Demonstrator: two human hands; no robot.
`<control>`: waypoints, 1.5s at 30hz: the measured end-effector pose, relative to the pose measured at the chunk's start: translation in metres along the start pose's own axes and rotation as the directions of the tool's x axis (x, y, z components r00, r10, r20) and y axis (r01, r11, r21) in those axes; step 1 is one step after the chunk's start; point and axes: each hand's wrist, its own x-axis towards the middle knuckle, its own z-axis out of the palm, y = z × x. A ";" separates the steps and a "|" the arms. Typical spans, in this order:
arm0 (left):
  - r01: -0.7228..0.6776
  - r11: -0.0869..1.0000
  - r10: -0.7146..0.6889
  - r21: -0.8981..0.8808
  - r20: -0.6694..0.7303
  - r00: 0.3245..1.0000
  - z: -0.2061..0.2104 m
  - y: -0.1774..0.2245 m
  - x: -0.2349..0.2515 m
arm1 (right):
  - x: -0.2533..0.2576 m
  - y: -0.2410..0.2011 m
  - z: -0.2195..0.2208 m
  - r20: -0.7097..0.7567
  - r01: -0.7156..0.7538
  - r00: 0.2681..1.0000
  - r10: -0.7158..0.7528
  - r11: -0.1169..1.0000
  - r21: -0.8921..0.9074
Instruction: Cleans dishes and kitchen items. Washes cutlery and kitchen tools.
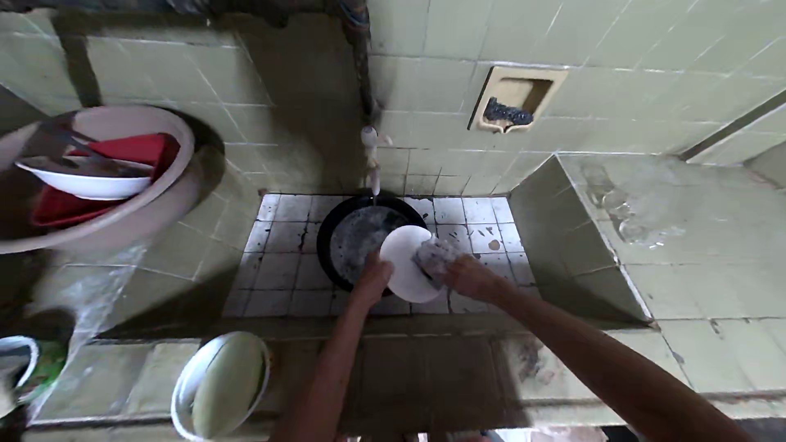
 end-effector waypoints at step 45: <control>0.149 0.885 -0.231 -0.441 -0.137 0.963 0.012 -0.012 0.038 | 0.099 -0.037 -0.007 0.461 -0.578 0.783 0.418 0.763 0.289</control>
